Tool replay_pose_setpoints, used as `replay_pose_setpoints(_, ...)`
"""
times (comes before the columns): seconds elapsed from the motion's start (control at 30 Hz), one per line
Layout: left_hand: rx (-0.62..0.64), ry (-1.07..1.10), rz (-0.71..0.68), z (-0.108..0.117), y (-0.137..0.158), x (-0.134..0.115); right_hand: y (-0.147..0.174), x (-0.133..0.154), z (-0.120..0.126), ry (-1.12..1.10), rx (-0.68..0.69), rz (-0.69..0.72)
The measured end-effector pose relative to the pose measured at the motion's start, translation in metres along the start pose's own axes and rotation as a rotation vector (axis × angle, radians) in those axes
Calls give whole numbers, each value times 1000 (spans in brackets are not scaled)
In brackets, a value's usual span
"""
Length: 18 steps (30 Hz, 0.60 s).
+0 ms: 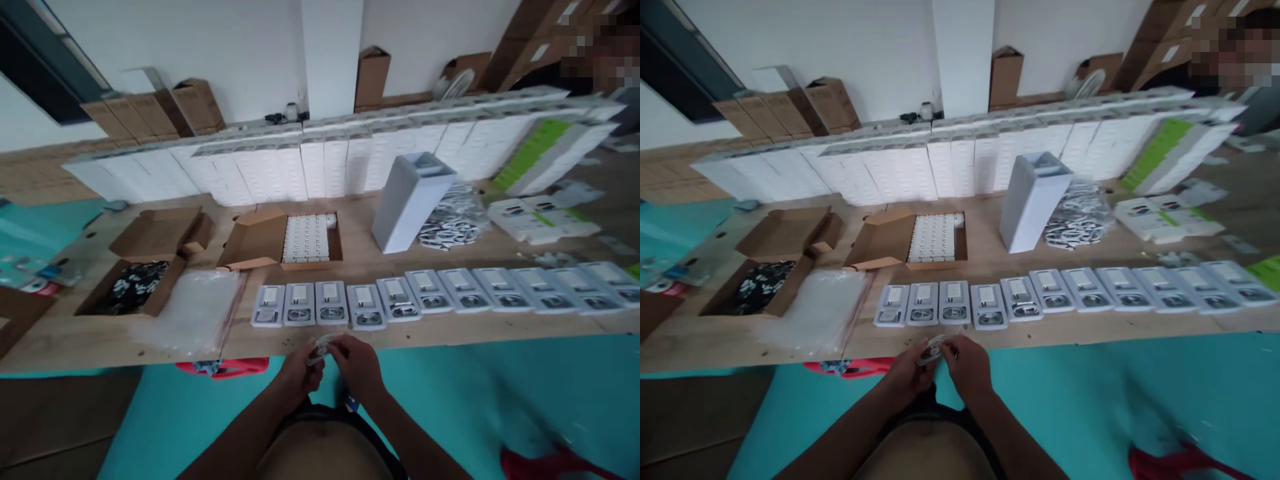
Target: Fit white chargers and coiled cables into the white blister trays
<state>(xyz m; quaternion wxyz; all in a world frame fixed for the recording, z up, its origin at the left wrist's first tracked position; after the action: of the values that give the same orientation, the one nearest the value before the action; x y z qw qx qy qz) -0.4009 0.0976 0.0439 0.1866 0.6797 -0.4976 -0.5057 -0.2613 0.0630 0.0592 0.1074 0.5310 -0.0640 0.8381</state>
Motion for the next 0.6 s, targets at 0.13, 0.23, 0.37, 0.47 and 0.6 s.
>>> replay_pose_setpoints(0.13,-19,-308,-218,13,10,-24,1,20,8,383,-183,320)
replay_pose_setpoints(0.23,10,-637,-436,25,27,-53,-8,34,4,494,-70,400)
replay_pose_setpoints(0.37,23,-761,-523,60,36,-83,-30,43,-33,434,128,258)
replay_pose_setpoints(0.47,53,-769,-405,96,28,-99,-45,53,-69,370,65,248)
replay_pose_setpoints(0.6,154,-878,-264,140,16,-115,-63,72,-110,499,35,306)
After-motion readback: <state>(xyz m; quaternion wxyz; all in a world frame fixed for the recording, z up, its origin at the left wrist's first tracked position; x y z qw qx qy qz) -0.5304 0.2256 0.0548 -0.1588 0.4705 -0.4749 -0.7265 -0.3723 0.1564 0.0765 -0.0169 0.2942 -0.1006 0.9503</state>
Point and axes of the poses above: each hand's wrist, its own y-axis away from the middle knuckle, its own z-axis out of the back of the hand, x = y × z, the point moved 4 cm from there along -y, towards the middle knuckle, and after that the axes turned 5 degrees about z, right-handed, at the moved point
